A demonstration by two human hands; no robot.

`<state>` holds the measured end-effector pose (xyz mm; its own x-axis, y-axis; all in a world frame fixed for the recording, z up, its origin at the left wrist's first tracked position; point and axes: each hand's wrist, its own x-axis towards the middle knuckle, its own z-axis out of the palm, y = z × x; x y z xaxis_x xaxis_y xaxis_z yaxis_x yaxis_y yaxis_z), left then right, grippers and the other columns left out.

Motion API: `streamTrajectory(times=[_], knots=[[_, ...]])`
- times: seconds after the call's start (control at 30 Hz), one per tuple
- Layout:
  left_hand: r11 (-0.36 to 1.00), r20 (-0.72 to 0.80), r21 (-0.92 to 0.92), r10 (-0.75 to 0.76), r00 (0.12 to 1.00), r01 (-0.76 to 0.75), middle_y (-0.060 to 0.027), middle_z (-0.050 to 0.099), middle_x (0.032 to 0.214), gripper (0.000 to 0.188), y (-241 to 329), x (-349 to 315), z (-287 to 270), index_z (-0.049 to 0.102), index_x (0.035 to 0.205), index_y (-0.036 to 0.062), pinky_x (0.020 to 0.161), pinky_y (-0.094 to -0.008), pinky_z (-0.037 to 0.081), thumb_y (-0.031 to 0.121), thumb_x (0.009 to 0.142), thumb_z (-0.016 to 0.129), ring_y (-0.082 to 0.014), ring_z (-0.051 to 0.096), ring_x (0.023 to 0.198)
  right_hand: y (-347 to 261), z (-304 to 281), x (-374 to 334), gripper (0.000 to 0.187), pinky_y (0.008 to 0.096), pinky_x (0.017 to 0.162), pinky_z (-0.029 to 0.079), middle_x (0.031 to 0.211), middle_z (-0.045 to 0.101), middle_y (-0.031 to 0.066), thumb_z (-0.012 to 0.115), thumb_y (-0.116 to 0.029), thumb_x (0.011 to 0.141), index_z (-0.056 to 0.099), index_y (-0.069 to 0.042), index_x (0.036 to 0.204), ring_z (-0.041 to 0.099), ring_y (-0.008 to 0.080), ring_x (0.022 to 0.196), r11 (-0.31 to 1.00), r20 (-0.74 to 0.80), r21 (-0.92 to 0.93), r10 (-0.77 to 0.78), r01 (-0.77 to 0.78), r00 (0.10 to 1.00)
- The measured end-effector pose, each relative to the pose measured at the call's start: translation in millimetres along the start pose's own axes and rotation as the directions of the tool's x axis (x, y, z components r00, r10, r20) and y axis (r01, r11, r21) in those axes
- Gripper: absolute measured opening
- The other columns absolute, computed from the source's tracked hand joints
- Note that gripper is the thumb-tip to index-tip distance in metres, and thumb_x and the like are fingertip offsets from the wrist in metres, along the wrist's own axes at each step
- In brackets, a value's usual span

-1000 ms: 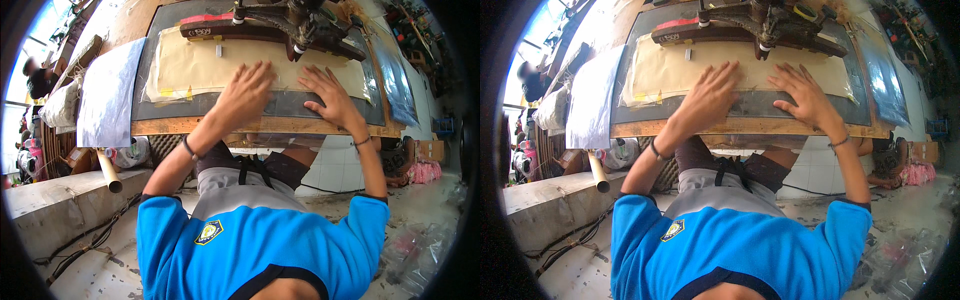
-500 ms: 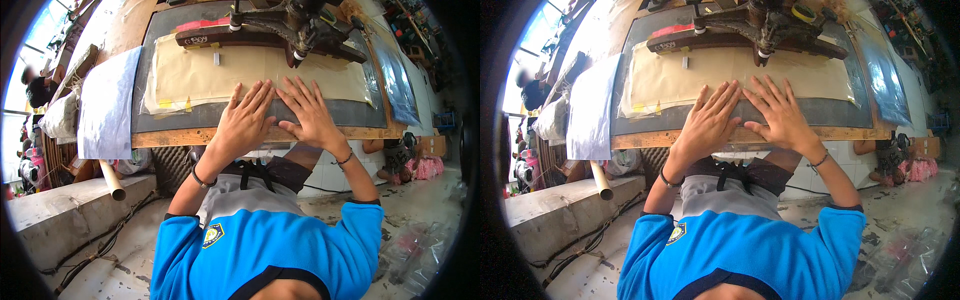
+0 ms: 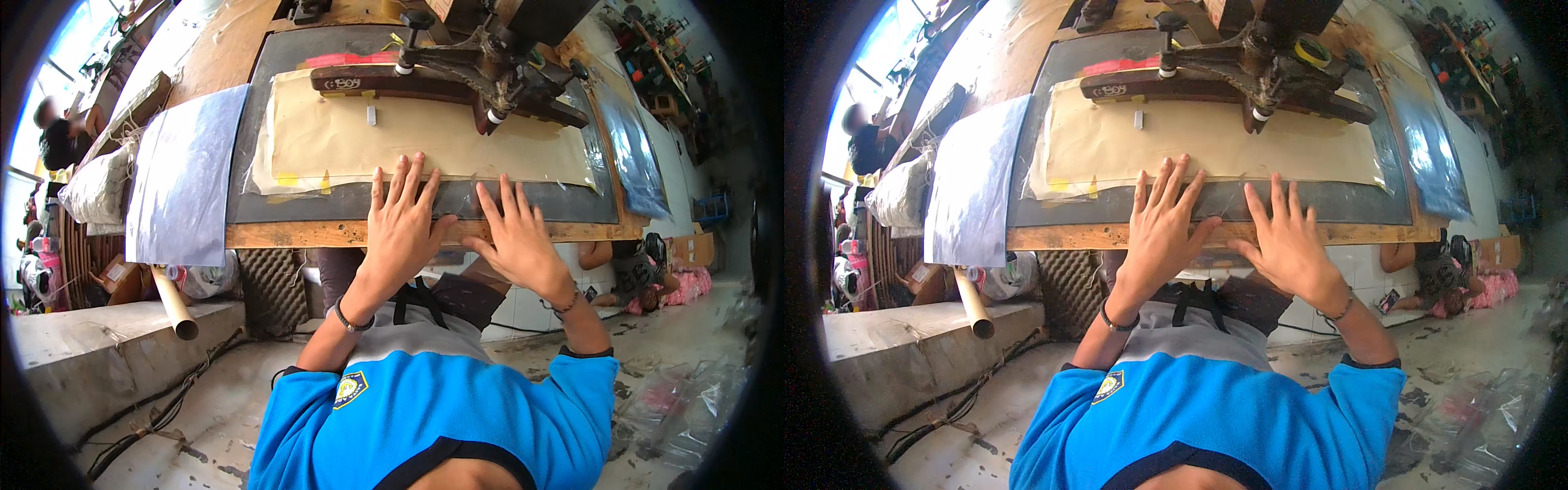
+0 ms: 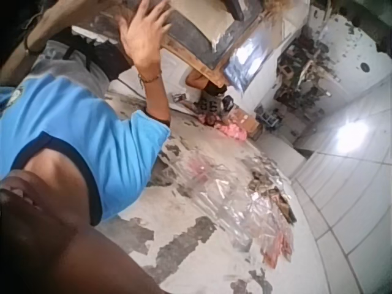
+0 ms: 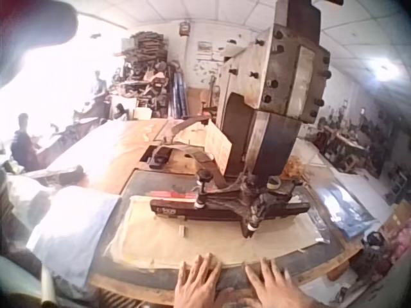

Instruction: The person positions sheets of plastic under a machine press, manually aligning them and pressing down on the machine head to seal or cut the material.

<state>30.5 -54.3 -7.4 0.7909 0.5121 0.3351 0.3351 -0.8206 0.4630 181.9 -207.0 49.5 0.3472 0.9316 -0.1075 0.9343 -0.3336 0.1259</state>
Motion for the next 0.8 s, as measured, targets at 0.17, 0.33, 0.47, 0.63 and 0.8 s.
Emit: streamTrajectory(times=[0.17,0.33,0.47,0.63,0.8], knots=[[0.993,0.133,-0.072,0.104,0.986,-0.095,-0.0179,0.043,0.161,0.053,-15.0,4.7,-17.0,0.063,0.142,0.0137,0.127,-0.0579,0.022,0.025,0.092,0.075,-0.0391,0.033,0.154,24.9,-28.9,44.4,0.054,0.0464,0.109,0.047,0.133,0.064,0.0146,0.077,-0.035,0.091,0.065,-0.006,0.136,0.057,0.0354,0.128,0.926,-0.115,0.268,-0.242,0.265,0.963],[0.970,0.189,-0.192,0.186,0.964,-0.149,-0.0083,0.065,0.115,0.034,-25.1,19.4,-46.2,0.068,0.118,0.0112,0.099,-0.0484,0.045,0.006,0.084,0.073,-0.0271,0.059,0.123,34.7,-24.7,79.6,0.050,0.0432,0.110,0.046,0.110,0.070,0.0065,0.082,-0.032,0.087,0.068,-0.015,0.132,0.060,0.0310,0.118,0.810,-0.177,0.252,-0.499,0.530,0.848],[0.989,0.184,-0.052,0.148,0.972,-0.141,-0.0077,0.065,0.113,0.024,-38.4,43.4,-59.9,0.065,0.118,0.0104,0.094,-0.0416,0.049,0.008,0.094,0.063,-0.0253,0.065,0.110,44.3,-23.6,87.5,0.026,0.0415,0.094,0.051,0.101,0.069,0.0042,0.082,-0.022,0.086,0.075,-0.014,0.110,0.066,0.0283,0.100,0.819,-0.294,0.239,-0.450,0.521,0.843],[0.974,0.044,0.149,0.167,0.985,-0.172,-0.0062,0.066,0.112,0.024,-42.6,37.5,-54.8,0.067,0.118,0.0131,0.094,-0.0414,0.048,0.015,0.094,0.067,-0.0241,0.064,0.108,47.0,-0.8,71.6,0.019,0.0416,0.081,0.055,0.096,0.069,0.0029,0.080,-0.006,0.081,0.075,-0.014,0.098,0.068,0.0277,0.091,0.884,-0.528,0.184,-0.279,0.429,0.802],[0.978,0.015,0.129,0.165,0.986,-0.166,-0.0031,0.068,0.096,0.021,-58.0,29.4,-61.4,0.072,0.110,0.0144,0.087,-0.0397,0.047,0.025,0.091,0.075,-0.0222,0.065,0.095,70.1,24.2,59.7,0.020,0.0420,0.083,0.055,0.098,0.070,0.0030,0.080,-0.005,0.080,0.074,-0.013,0.098,0.069,0.0277,0.093,0.922,-0.582,0.161,-0.200,0.353,0.788]])
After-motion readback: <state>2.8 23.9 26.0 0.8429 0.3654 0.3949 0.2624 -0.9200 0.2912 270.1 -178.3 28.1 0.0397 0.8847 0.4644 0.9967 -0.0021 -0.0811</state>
